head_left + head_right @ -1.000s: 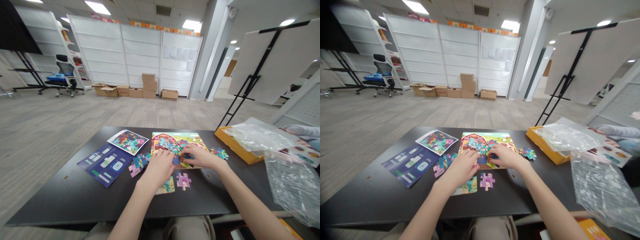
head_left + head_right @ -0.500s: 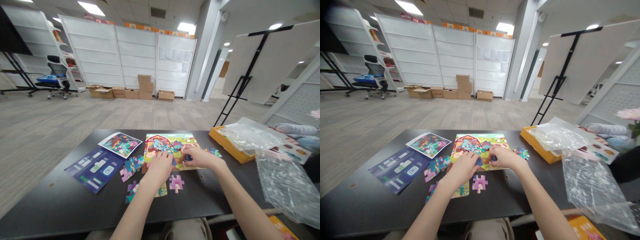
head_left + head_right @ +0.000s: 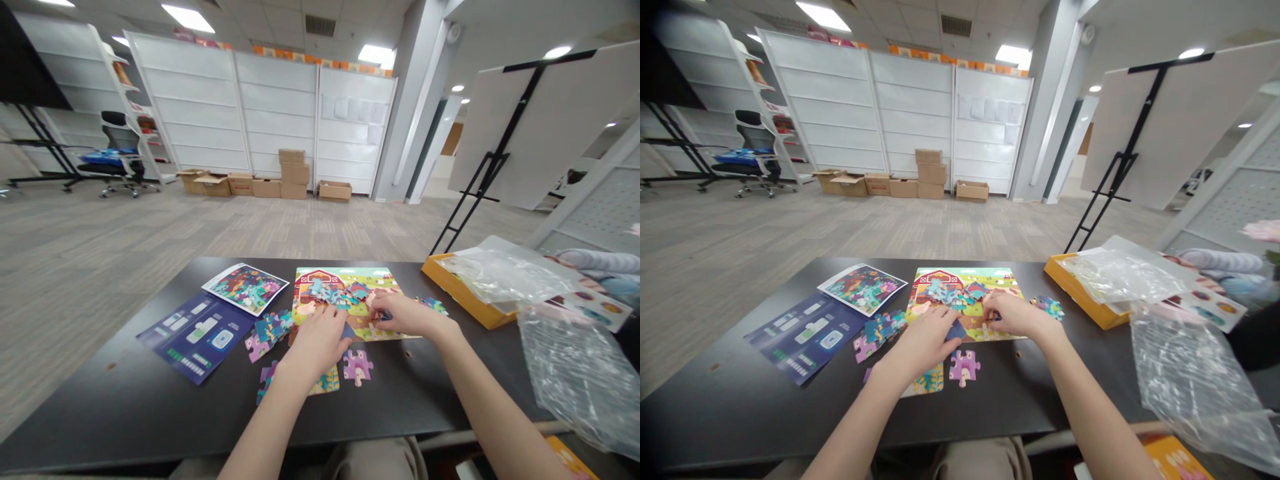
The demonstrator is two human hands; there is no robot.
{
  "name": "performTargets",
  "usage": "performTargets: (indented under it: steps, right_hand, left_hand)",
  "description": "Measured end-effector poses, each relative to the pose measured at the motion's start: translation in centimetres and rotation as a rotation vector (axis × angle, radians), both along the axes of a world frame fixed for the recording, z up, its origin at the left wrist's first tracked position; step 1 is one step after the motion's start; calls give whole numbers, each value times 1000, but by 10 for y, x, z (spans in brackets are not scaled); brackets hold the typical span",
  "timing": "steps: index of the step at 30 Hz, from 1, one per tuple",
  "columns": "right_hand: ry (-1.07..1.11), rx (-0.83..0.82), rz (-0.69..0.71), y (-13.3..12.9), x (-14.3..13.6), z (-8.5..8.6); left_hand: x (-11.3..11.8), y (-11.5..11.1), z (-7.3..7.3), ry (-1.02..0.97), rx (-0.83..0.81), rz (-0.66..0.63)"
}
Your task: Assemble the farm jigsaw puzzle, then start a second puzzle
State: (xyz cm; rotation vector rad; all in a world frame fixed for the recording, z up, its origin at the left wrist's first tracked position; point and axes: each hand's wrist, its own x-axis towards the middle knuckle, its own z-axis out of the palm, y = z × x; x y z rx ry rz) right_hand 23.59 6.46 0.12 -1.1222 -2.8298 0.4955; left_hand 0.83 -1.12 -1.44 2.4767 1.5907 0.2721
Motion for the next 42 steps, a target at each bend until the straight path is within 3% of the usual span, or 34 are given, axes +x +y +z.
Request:
performTargets:
  steps: [13,22,28,33,37,42]
  right_hand:
    - [-306,-128,-502,14,42,0]
    - [-300,-205,-656,25,83,-9]
    - [-250,-184,-617,26,91,-8]
    - [-195,-21,-614,28,81,-2]
    - [-13,165,-529,29,52,-4]
    - [226,253,-234,28,0,-23]
  left_hand:
    - [-24,-10,7,-80,11,22]
    - [-35,-13,5,-80,28,0]
    - [-33,-15,6,-43,34,3]
    - [-32,-15,7,-32,30,13]
    - [-32,-14,7,-25,41,13]
    - [-31,-12,7,-24,54,6]
